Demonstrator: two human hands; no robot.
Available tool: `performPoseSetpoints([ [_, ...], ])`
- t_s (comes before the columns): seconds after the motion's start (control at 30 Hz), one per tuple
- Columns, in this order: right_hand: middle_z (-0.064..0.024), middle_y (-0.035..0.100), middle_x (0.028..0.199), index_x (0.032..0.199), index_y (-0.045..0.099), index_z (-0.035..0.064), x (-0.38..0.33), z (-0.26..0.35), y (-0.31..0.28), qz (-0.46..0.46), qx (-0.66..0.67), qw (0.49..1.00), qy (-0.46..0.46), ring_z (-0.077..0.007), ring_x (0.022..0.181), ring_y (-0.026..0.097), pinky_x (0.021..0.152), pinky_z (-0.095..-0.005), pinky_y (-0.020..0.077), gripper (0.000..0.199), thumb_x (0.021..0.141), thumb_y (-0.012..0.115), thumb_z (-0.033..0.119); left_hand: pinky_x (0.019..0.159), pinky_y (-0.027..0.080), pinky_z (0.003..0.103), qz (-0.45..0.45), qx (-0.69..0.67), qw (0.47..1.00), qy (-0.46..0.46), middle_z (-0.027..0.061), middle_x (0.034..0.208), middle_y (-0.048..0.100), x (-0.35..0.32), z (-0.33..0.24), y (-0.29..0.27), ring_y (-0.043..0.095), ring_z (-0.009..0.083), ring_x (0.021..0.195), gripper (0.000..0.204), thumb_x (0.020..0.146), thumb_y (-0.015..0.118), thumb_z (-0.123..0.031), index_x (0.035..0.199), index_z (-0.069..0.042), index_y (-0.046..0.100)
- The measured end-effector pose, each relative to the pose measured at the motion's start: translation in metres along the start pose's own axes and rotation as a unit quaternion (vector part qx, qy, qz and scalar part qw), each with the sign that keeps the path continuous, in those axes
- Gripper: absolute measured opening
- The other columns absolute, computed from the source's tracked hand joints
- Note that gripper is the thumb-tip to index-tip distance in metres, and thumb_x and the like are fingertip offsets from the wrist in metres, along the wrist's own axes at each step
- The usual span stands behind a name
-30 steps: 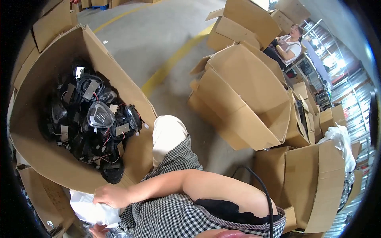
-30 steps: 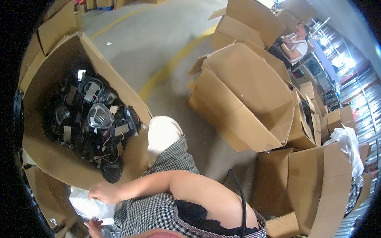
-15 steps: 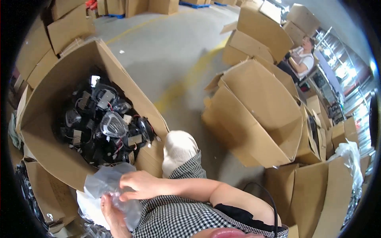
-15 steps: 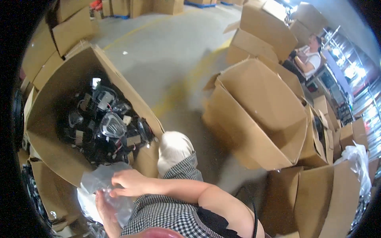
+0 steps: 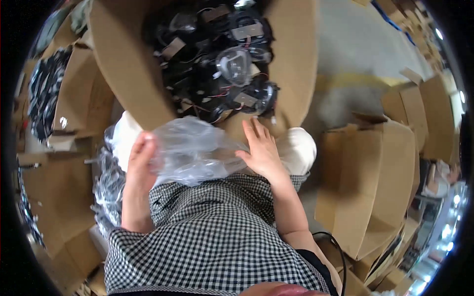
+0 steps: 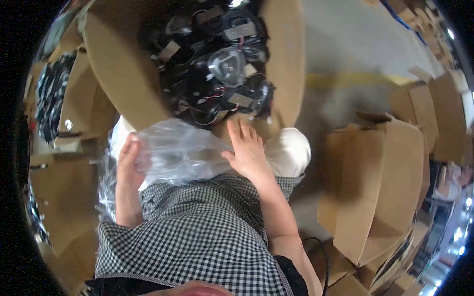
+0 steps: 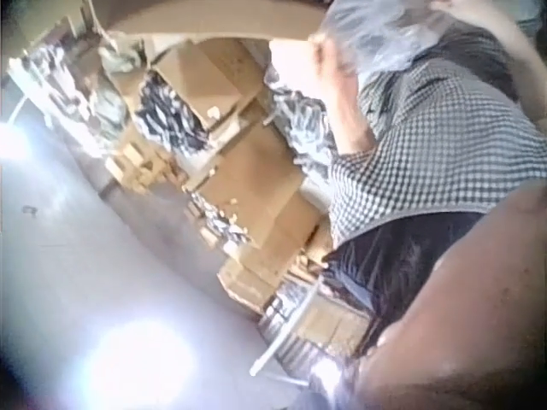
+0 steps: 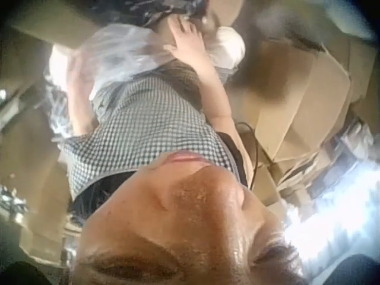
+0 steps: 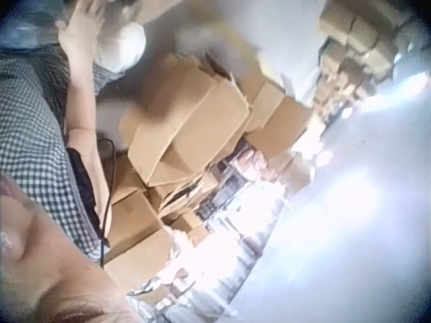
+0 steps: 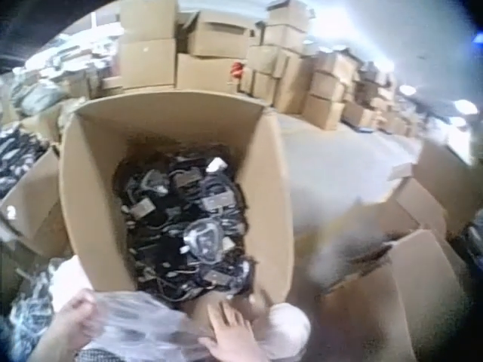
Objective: The person bags car headlight components by hand, transferring them from cardboard boxes into plastic bags.
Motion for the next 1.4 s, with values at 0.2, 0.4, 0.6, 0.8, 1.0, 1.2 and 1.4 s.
performPoseSetpoints([
  [0.2,-0.0087,0.060,0.078,0.095,0.063,0.0033,0.037,0.016,0.011,0.023,0.047,0.979,-0.199,-0.0284,0.081,0.060,0.076,-0.0423,0.0468,0.026,0.072,0.065,0.014,0.064,0.050,0.039,0.152,0.754,0.598,0.224,0.0081,0.092,0.060,0.045,0.015,0.064,0.062,0.0291,0.084,0.034,0.066,0.072,-0.016,0.097,-0.008,0.058],
  [0.4,-0.0077,0.059,0.123,0.133,0.049,0.0049,0.121,-0.058,-0.020,0.148,0.445,0.883,0.008,-0.0166,0.106,0.057,0.093,-0.0328,0.0454,0.050,0.086,0.065,0.011,0.078,0.049,0.037,-0.048,0.493,0.861,0.114,0.0106,0.095,0.067,0.163,0.032,0.006,0.063,0.0310,0.090,0.022,0.078,0.059,-0.004,0.099,-0.006,0.066],
  [0.6,-0.0259,0.034,0.144,0.142,0.028,-0.0048,0.249,-0.165,0.042,-0.036,0.060,0.976,0.206,-0.0388,0.136,0.030,0.111,-0.0400,0.0300,0.088,0.073,0.075,0.025,0.089,0.047,0.032,-0.110,0.450,0.886,0.039,0.0206,0.118,0.059,0.276,0.111,0.033,0.059,0.0237,0.104,0.074,0.079,0.077,-0.031,0.130,0.010,0.042],
  [0.8,-0.0235,0.033,0.144,0.146,0.012,0.0021,0.291,-0.184,0.073,-0.139,-0.046,0.981,0.125,-0.0389,0.134,0.033,0.111,-0.0424,0.0294,0.106,0.068,0.079,0.024,0.077,0.052,0.031,-0.098,0.132,0.986,-0.006,0.0170,0.106,0.063,0.322,0.130,0.063,0.063,0.0207,0.091,0.081,0.063,0.089,-0.014,0.125,0.009,0.040],
  [1.0,-0.0126,0.056,0.124,0.127,0.049,0.0069,0.268,-0.161,0.056,-0.111,-0.131,0.982,0.083,-0.0314,0.111,0.052,0.095,-0.0433,0.0408,0.073,0.065,0.080,0.029,0.073,0.050,0.035,-0.184,0.459,0.866,0.073,0.0184,0.084,0.063,0.266,0.103,0.085,0.063,0.0298,0.079,0.067,0.062,0.087,-0.036,0.104,-0.001,0.048],
  [1.2,-0.0086,0.064,0.114,0.107,0.065,0.0086,0.197,-0.132,0.043,-0.108,-0.197,0.973,-0.051,-0.0263,0.103,0.056,0.087,-0.0397,0.0408,0.050,0.064,0.079,0.031,0.078,0.051,0.039,-0.059,0.543,0.783,0.298,0.0137,0.108,0.064,0.179,0.069,0.073,0.063,0.0357,0.094,0.053,0.065,0.083,-0.023,0.099,-0.005,0.046],
  [1.4,-0.0091,0.059,0.111,0.107,0.063,0.0082,0.119,-0.083,0.015,-0.119,-0.195,0.971,-0.068,-0.0272,0.102,0.052,0.086,-0.0418,0.0398,0.047,0.066,0.076,0.027,0.067,0.052,0.034,0.017,0.622,0.598,0.506,0.0058,0.113,0.065,0.097,0.028,0.038,0.066,0.0246,0.085,0.038,0.061,0.070,-0.004,0.092,-0.008,0.048],
])
Point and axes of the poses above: each hand's wrist, its own x-axis towards the middle knuckle, its own y-axis out of the palm, z = x × y, the point moved 2 cm from there along x, towards the middle knuckle
